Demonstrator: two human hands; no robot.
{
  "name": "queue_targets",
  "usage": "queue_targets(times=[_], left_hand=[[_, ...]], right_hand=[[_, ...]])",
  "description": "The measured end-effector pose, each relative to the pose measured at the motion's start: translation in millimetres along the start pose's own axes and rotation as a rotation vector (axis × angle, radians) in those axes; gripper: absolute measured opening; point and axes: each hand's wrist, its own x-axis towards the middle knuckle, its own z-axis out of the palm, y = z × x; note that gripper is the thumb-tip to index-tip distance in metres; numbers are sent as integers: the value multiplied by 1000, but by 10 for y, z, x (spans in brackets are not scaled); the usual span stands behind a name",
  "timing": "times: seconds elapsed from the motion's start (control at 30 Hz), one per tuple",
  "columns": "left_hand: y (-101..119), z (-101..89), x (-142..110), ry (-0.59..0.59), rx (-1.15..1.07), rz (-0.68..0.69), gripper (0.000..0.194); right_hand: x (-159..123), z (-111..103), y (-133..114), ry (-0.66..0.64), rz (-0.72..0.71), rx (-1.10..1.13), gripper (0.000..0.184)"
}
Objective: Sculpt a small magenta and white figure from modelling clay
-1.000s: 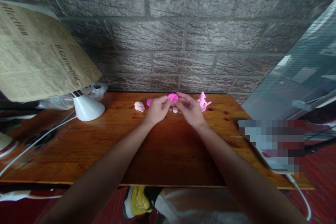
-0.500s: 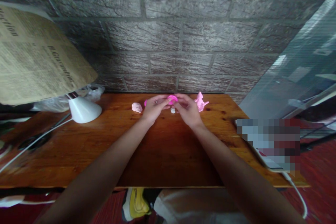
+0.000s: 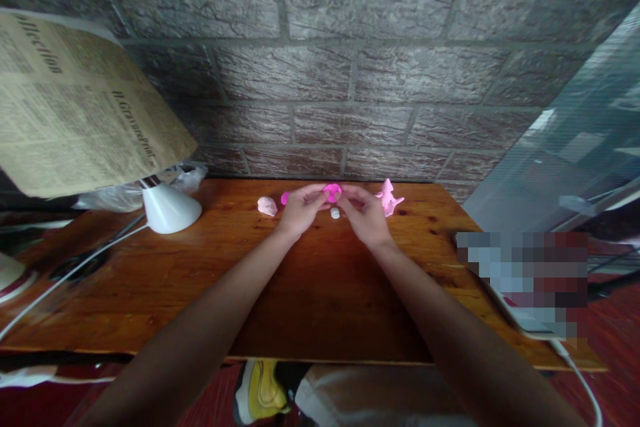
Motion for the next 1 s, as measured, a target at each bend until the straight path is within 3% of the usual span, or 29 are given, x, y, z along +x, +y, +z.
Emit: queue_targets(times=[0.1,0.2,0.33,0.47,0.6,0.8,1.0], left_hand=[[-9,5,2,14,8,11,47],[6,33,-16,46,-21,-61,46],[2,72,-40,-21,17,-148,40],[-37,66,-43,-44,109,-55,40],[-17,26,-60,-83,359,84,34],[71,-18,-112,-92,749,252,24],[98,1,-112,-105,850,367,27]], right_hand=[[-9,1,5,7,-49,-30,30],[-14,4,12,19,-27,-25,25],[-19,19,7,83,-9,5,22],[-29,35,-3,90,16,-11,24],[-53,40,-10,95,19,-57,26],[-91,11,-58,75,-119,-236,18],[-55,-42,-52,87,-166,-359,16]])
